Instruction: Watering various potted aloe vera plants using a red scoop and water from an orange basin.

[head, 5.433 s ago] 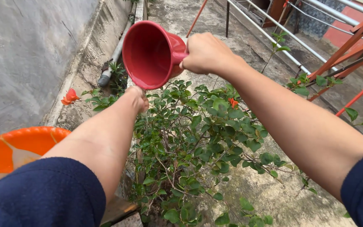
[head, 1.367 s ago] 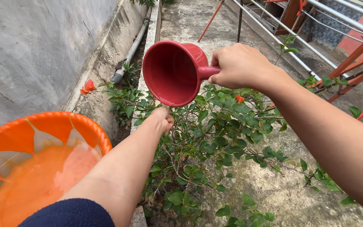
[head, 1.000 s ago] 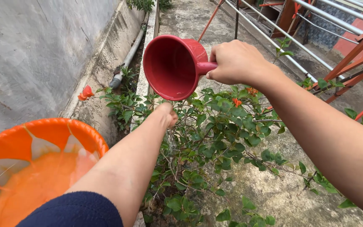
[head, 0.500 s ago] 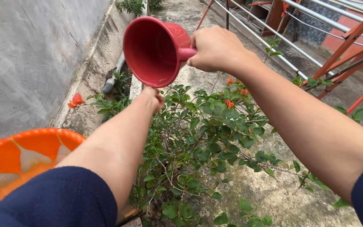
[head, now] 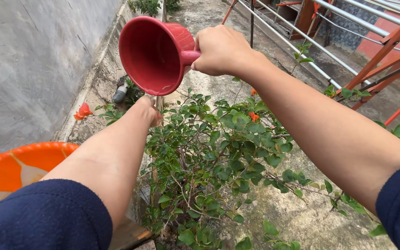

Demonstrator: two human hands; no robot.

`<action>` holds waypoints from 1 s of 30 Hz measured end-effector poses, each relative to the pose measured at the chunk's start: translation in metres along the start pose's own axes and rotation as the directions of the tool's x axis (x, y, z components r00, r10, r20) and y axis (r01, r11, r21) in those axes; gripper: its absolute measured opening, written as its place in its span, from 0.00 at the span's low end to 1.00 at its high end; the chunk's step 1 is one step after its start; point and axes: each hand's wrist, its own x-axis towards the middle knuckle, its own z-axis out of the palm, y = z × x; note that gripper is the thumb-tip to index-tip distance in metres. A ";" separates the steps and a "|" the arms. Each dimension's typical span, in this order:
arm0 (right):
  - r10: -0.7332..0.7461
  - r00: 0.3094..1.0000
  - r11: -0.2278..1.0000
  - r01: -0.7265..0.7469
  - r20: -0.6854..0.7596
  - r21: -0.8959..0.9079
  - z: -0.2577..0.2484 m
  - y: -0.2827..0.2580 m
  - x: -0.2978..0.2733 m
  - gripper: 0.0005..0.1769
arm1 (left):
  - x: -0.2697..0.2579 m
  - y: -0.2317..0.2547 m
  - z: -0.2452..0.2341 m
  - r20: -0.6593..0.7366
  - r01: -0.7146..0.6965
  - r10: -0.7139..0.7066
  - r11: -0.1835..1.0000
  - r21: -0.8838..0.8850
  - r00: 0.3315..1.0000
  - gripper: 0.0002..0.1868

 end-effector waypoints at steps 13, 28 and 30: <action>0.013 0.999 1.000 -0.013 -0.034 -0.028 0.004 0.028 0.012 0.14 | -0.120 -0.026 -0.007 0.180 -0.069 0.039 0.984 0.165 0.983 0.23; -0.016 0.998 0.998 0.020 0.062 -0.063 -0.004 0.025 -0.041 0.16 | -0.099 -0.088 -0.026 0.200 -0.019 -0.017 0.984 0.175 0.980 0.18; -0.020 0.997 0.999 0.024 0.075 -0.048 -0.003 0.019 -0.046 0.17 | -0.072 -0.094 -0.032 0.179 0.008 -0.035 0.989 0.147 0.983 0.19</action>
